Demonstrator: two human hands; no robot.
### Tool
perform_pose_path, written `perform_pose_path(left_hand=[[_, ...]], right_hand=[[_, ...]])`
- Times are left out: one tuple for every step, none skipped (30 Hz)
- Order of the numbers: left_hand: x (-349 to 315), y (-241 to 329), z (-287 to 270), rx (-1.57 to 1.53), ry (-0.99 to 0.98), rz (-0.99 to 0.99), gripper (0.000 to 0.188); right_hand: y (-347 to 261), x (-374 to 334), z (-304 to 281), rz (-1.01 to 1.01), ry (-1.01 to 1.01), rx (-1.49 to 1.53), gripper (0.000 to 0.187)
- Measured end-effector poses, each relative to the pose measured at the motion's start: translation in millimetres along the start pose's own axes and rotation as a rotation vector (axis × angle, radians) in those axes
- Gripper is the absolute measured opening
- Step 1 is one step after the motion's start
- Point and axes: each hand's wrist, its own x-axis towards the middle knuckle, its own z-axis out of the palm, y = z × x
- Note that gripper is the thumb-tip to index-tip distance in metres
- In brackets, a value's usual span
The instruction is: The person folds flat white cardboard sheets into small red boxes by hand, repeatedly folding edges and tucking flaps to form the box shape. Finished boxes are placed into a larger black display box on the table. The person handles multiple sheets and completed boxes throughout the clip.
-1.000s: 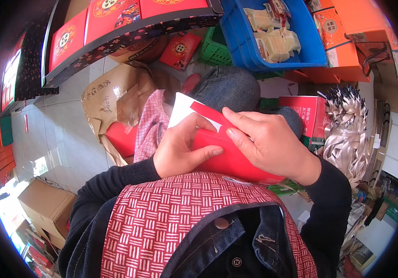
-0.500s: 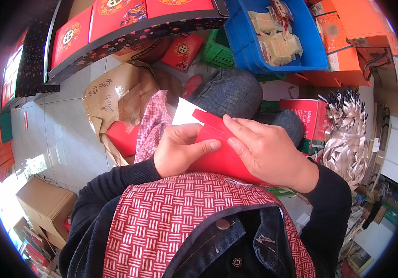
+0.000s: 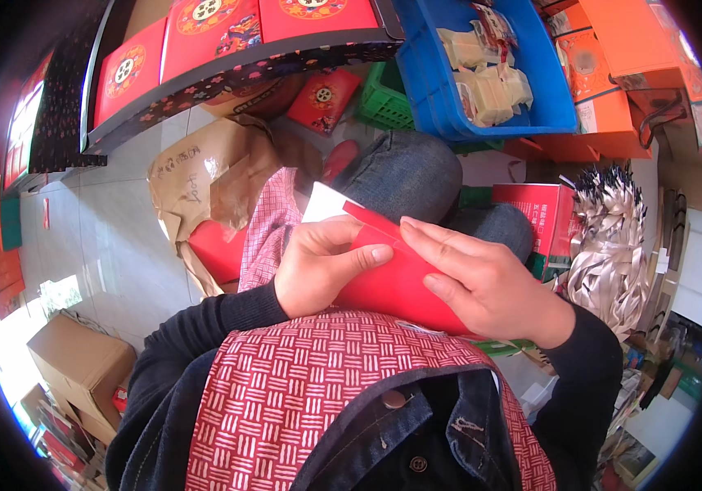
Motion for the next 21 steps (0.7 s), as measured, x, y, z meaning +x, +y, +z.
perform_pose_path(left_hand=[[0,3,2,-0.042,-0.003,-0.008,0.013],[-1,4,3,-0.083,-0.006,-0.015,0.013],[0,5,2,-0.046,-0.01,-0.014,0.012],[2,5,1,-0.008,-0.017,-0.013,0.012],[4,6,-1,0.031,-0.025,-0.012,0.012],[4,6,-1,0.044,-0.027,-0.002,0.012],[3,6,-1,0.057,-0.029,0.002,0.012],[3,6,-1,0.07,-0.03,0.007,0.012],[2,6,0,0.045,-0.025,0.009,0.012],[1,8,3,0.019,-0.02,0.013,0.012],[1,8,5,-0.008,-0.015,0.017,0.012],[1,7,6,0.009,-0.018,0.033,0.013],[1,7,5,0.028,-0.021,0.049,0.013],[1,8,4,0.047,-0.025,0.064,0.013],[1,8,2,0.045,-0.026,0.038,0.014],[1,6,2,0.041,-0.027,0.013,0.015],[2,6,2,0.038,-0.032,-0.014,0.016],[2,6,3,0.043,-0.029,-0.019,0.017],[4,7,5,0.051,-0.028,-0.025,0.017],[6,12,6,0.064,-0.037,-0.028,0.018],[8,19,5,0.081,-0.038,-0.002,0.018]], right_hand=[[-1,0,-9,-0.006,-0.037,0.027,0.038],[-1,0,-16,-0.011,-0.074,0.053,0.038],[2,-1,-19,-0.012,-0.089,0.09,0.037],[4,-2,-20,-0.011,-0.099,0.126,0.036],[6,-2,-21,-0.009,-0.11,0.161,0.036],[7,0,-23,-0.001,-0.12,0.211,0.035],[8,0,-23,0.01,-0.13,0.264,0.034],[9,1,-23,0.021,-0.14,0.317,0.033],[11,1,-24,0.043,-0.153,0.356,0.033],[15,1,-25,0.064,-0.166,0.392,0.033],[18,1,-25,0.085,-0.18,0.429,0.033],[20,-1,-24,0.107,-0.187,0.46,0.034],[20,-1,-23,0.127,-0.192,0.494,0.034],[20,0,-22,0.147,-0.196,0.528,0.034],[18,0,-20,0.128,-0.184,0.443,0.034],[15,-1,-18,0.111,-0.173,0.357,0.035],[13,-3,-18,0.096,-0.159,0.271,0.035],[12,-4,-21,0.094,-0.182,0.243,0.036],[12,-4,-26,0.091,-0.204,0.217,0.038],[9,-3,-35,0.089,-0.214,0.185,0.039],[6,-7,-48,0.071,-0.234,0.16,0.05]])
